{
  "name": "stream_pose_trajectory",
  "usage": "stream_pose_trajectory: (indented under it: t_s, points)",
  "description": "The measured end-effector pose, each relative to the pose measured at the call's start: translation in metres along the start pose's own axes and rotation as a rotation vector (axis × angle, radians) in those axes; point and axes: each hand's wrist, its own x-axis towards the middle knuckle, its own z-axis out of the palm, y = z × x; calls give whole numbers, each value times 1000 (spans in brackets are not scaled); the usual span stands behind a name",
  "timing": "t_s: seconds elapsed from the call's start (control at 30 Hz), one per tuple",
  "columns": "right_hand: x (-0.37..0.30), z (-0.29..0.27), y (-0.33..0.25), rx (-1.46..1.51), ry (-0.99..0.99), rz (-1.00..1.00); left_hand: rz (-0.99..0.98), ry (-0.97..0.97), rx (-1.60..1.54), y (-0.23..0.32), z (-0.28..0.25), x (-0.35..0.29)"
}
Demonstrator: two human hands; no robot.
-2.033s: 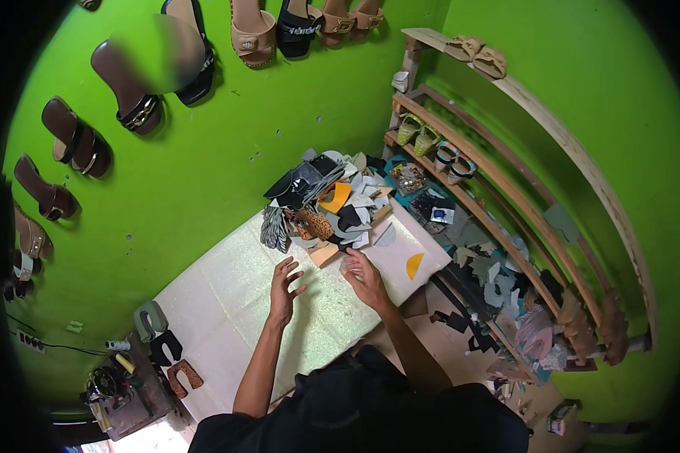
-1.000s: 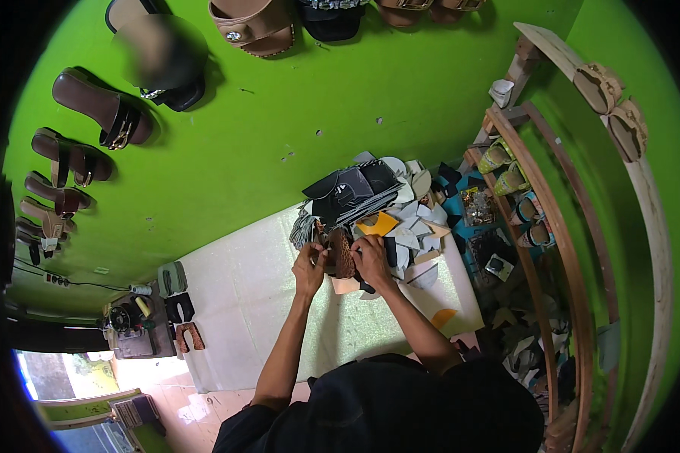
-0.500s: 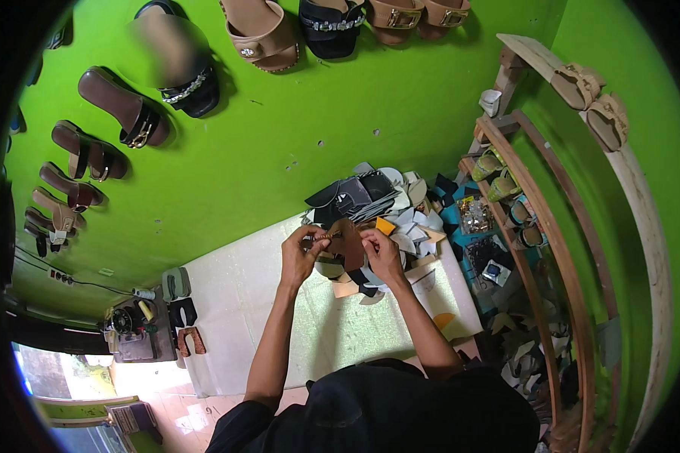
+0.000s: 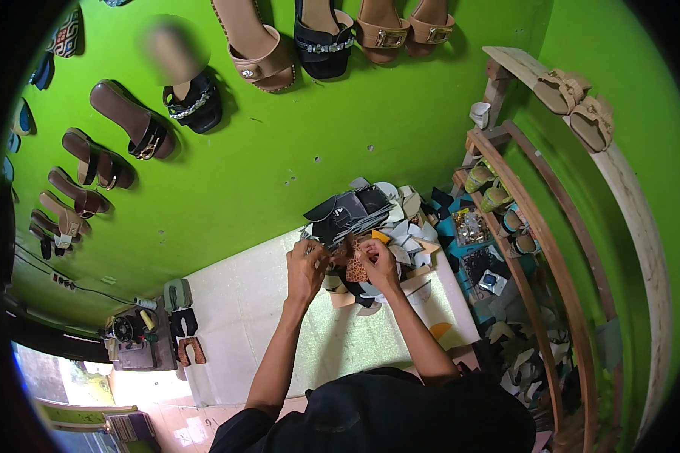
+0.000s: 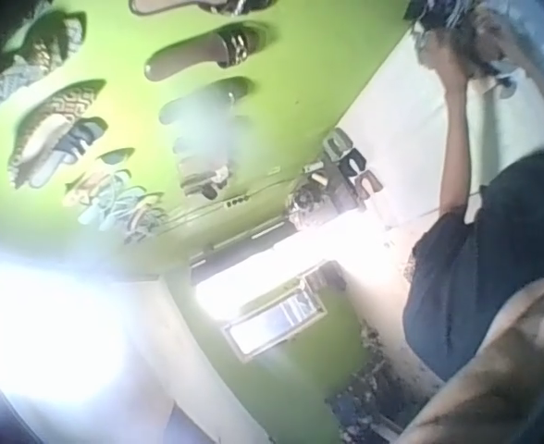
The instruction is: Manually aligning and assembling patterned leather shoe upper components.
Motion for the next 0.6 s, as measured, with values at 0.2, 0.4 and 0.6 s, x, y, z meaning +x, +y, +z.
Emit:
stream_pose_trajectory:
  t_s: [0.2, 0.4, 0.6]
  points:
    - [-8, -7, -43, -295, 101, -309, 98, -120, 162, 3, -10, 3]
    - [-7, -9, -48, -196, -122, -306, 71, -132, 99, 3, -1, -1]
    - [-13, -12, -46, -164, -122, -235, 124, -178, 182, 17, -10, 4]
